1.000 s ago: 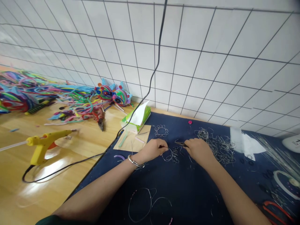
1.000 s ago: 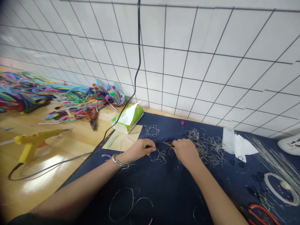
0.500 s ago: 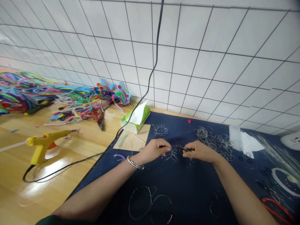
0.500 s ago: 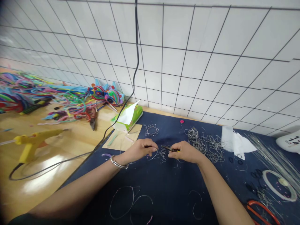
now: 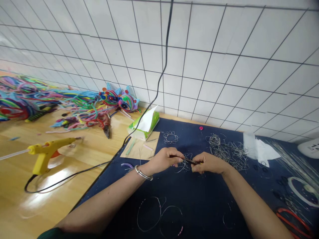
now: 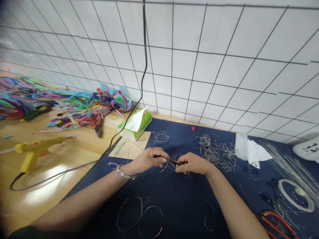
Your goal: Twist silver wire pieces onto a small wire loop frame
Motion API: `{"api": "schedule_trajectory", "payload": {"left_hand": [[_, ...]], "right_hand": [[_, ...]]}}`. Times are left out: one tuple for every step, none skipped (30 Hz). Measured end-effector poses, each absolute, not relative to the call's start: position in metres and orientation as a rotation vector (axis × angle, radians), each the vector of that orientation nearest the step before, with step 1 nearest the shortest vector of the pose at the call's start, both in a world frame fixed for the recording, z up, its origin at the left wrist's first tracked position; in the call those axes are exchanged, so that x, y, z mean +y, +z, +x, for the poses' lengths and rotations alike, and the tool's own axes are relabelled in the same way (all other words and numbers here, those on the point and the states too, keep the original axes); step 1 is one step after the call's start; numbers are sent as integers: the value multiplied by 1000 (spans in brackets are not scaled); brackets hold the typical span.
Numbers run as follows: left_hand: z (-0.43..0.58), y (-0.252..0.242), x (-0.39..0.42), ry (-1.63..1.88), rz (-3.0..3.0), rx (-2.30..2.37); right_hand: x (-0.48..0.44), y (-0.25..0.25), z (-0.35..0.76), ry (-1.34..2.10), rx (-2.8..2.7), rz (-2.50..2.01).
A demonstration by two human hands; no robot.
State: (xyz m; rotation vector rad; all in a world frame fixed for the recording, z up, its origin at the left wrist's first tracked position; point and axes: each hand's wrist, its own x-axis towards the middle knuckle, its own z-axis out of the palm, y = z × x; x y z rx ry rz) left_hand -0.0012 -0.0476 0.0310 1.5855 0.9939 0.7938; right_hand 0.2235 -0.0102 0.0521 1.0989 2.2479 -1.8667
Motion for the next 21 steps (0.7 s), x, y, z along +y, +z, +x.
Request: {"api": "schedule_trajectory", "payload": {"left_hand": [[-1, 32, -48, 792, 1600, 987], [-1, 32, -48, 790, 1616, 979], [-1, 32, -48, 789, 1630, 972], [-1, 33, -49, 788, 1644, 965], [-1, 32, -49, 785, 1658, 960], [-1, 32, -49, 780, 1671, 959], [-1, 32, -49, 774, 1682, 959], [-1, 32, -49, 768, 1689, 961], [-1, 32, -49, 762, 1693, 963], [-1, 32, -49, 757, 1691, 963], [-1, 32, -49, 750, 1684, 959], [-1, 32, -49, 742, 1674, 953], [-1, 33, -49, 733, 1662, 946], [-1, 33, -49, 723, 1652, 940], [-1, 34, -49, 717, 1645, 938], [-1, 34, -49, 712, 1647, 941], [-1, 35, -49, 711, 1659, 951], [-1, 35, -49, 710, 1678, 963], [-1, 35, -48, 709, 1701, 975], [-2, 36, -48, 710, 1723, 984], [-2, 36, -48, 711, 1740, 984]], "right_hand": [[-11, 51, 223, -1878, 2245, 1095], [-11, 51, 223, -1888, 2243, 1095], [-11, 51, 223, -1895, 2240, 1094], [-12, 51, 223, -1900, 2239, 1096], [-12, 51, 223, -1901, 2241, 1097], [-12, 52, 223, -1902, 2246, 1097], [-12, 52, 223, -1901, 2253, 1096], [-12, 53, 223, -1900, 2261, 1098], [-12, 54, 223, -1900, 2267, 1103], [-12, 55, 223, -1901, 2271, 1110], [-12, 55, 223, -1903, 2269, 1114], [-12, 55, 223, -1904, 2267, 1119], [-11, 55, 223, -1904, 2267, 1123], [-11, 54, 224, -1903, 2269, 1126], [-11, 54, 224, -1899, 2272, 1127], [-10, 53, 225, -1893, 2278, 1131], [-9, 52, 226, -1887, 2285, 1136], [-8, 51, 226, -1881, 2290, 1142], [-7, 50, 227, -1873, 2295, 1147], [-6, 49, 228, -1864, 2300, 1153], [-5, 48, 229, -1852, 2305, 1158]]}}
